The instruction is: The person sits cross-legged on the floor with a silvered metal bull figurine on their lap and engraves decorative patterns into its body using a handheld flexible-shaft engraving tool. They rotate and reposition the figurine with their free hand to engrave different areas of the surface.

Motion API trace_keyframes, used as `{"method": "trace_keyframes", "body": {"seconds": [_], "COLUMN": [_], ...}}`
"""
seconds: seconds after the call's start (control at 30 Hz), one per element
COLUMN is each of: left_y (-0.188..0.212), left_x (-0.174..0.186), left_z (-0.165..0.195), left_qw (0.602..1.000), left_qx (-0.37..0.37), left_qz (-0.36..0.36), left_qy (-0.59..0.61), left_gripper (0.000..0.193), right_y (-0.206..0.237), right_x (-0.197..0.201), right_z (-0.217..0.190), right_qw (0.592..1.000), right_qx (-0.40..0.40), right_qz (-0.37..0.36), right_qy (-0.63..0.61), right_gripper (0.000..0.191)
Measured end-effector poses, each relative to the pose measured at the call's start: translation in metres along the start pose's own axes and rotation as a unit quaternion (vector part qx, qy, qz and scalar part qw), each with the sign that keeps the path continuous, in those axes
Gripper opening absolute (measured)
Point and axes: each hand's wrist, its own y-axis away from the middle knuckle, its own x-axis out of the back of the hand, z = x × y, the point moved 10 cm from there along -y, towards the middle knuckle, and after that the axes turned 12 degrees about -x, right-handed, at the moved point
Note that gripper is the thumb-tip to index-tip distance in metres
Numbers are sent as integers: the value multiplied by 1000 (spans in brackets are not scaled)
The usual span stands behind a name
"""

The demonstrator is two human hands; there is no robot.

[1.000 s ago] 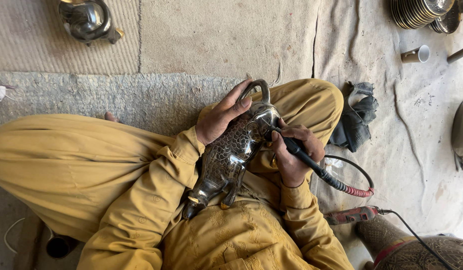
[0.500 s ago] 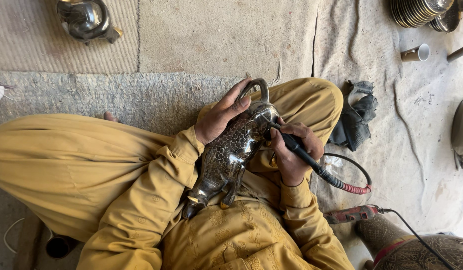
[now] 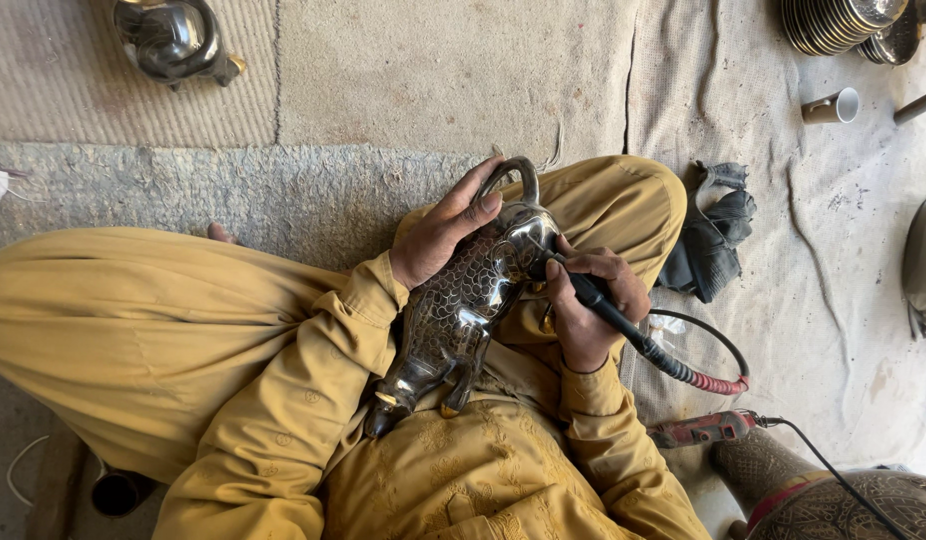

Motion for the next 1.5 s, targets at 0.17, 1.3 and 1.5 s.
{"method": "trace_keyframes", "body": {"seconds": [0.17,1.3,1.5], "left_y": [-1,-1,-1], "left_x": [1,-1,2], "left_z": [5,7,6], "left_qw": [1000,1000,999], "left_qx": [-24,-5,-11], "left_qz": [1,7,10], "left_qy": [-20,-9,-38], "left_gripper": [88,87,88], "right_y": [0,4,3], "right_x": [-1,-3,-3], "right_z": [-2,-5,-6], "right_qw": [999,999,999], "right_qx": [17,18,18], "right_qz": [15,-36,-23], "right_qy": [30,6,13], "right_gripper": [18,15,16]}}
